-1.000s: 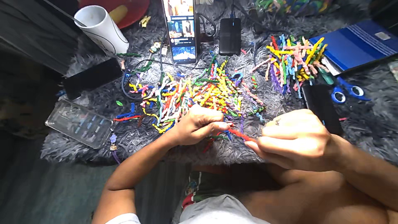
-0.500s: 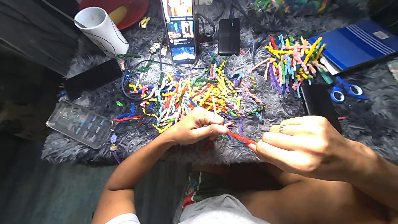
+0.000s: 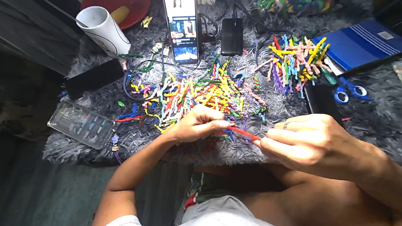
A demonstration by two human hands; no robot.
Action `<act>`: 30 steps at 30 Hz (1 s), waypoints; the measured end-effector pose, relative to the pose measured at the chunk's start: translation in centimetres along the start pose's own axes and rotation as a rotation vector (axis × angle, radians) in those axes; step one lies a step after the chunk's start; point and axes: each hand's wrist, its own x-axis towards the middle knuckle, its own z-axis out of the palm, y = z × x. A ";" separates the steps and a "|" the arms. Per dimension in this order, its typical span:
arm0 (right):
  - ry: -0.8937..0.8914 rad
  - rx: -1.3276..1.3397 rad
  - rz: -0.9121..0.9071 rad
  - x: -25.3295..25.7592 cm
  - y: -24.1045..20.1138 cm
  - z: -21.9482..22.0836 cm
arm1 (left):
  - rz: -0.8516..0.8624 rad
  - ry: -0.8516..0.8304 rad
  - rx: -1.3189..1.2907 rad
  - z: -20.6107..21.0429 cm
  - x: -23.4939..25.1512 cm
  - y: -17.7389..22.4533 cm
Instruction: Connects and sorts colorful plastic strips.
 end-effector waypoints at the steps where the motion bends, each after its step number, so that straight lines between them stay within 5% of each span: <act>1: -0.002 -0.014 0.044 -0.2 0.2 -0.2 | 0.003 0.056 0.019 -0.2 0.0 -0.1; 6: 0.041 -0.345 0.541 -1.5 2.7 -1.1 | -0.064 0.373 0.196 0.0 0.2 -0.1; 9: -0.025 -0.526 0.919 -1.3 4.9 -1.0 | -0.105 0.418 0.206 0.5 0.4 -0.4; 11: -0.070 -0.517 1.017 -0.8 5.4 -1.0 | -0.114 0.421 0.203 0.6 0.5 -0.6; 18: -0.103 -0.248 0.639 -0.1 4.3 3.9 | -0.054 0.452 0.561 0.5 0.4 -0.2; 24: 0.175 -0.221 0.307 -0.4 4.5 9.9 | 0.114 0.448 1.188 -0.4 0.3 -0.6; 30: 0.200 -0.056 0.194 -1.0 5.0 13.2 | -0.046 0.605 1.286 -2.5 0.4 0.3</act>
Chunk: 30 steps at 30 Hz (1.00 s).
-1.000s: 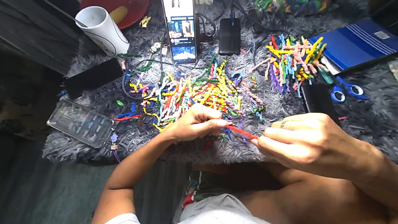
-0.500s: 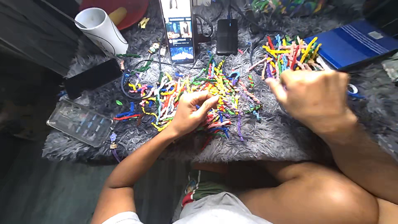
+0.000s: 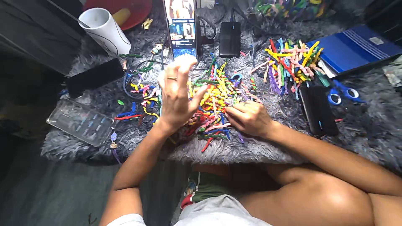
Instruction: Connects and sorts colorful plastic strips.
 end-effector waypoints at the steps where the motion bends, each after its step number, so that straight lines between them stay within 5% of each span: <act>1: -0.006 0.033 0.015 -0.1 0.3 0.1 | -0.053 0.009 0.038 -0.3 0.3 -0.3; 5: -0.012 0.109 0.039 -0.3 0.9 0.2 | -0.180 -0.003 0.169 -1.3 1.9 -2.0; 10: -0.022 0.141 0.059 -0.2 1.0 0.2 | -0.335 -0.242 0.279 -1.9 5.6 -3.9; 17: -0.040 0.159 0.078 -0.2 1.2 0.3 | -0.460 -0.160 0.183 2.2 8.9 -7.8; 30: -0.034 0.177 0.074 -0.2 1.2 0.1 | -0.366 -0.168 0.243 4.5 7.6 -9.3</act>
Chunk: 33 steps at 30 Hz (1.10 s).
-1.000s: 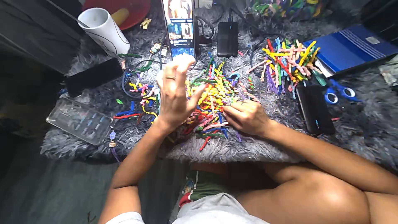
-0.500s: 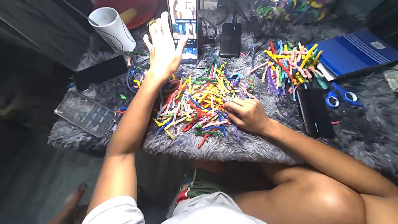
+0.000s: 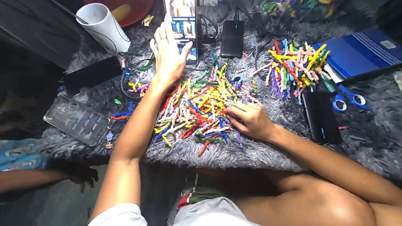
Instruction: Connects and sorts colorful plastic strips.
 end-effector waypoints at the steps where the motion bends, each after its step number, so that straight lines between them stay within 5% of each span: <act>1: -0.001 -0.002 -0.001 0.0 0.0 0.0 | 0.003 0.001 -0.001 0.0 -0.1 0.0; 33: -0.009 -0.008 -0.005 -0.1 0.1 -0.2 | 0.000 -0.037 -0.054 -0.1 0.1 -0.6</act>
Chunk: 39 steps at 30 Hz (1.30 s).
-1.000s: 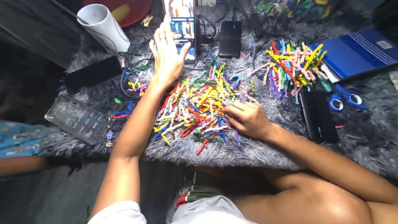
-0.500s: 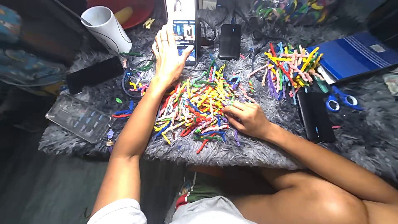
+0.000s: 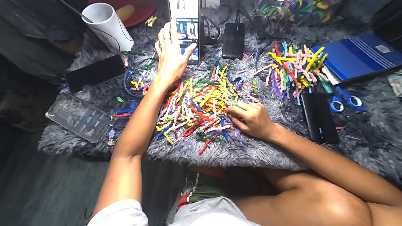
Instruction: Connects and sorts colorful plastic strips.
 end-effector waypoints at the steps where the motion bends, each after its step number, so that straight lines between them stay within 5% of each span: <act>1: 0.000 -0.002 -0.001 0.0 0.0 0.0 | 0.000 -0.002 0.000 0.0 0.0 0.0; 23: 0.049 -0.095 0.093 -0.2 -0.3 -0.3 | -0.020 0.121 -0.125 -1.8 0.4 0.6; 27: 0.119 0.033 0.125 -0.1 -0.6 -0.9 | 0.180 0.065 -0.259 -3.3 -0.8 3.0; 33: 0.244 0.261 0.188 2.1 -3.2 -6.3 | 0.700 -0.434 -0.525 -4.6 -5.8 9.5; 39: 0.255 0.351 0.108 2.1 -6.3 -9.0 | 0.924 -0.365 -0.771 -5.7 -8.7 11.9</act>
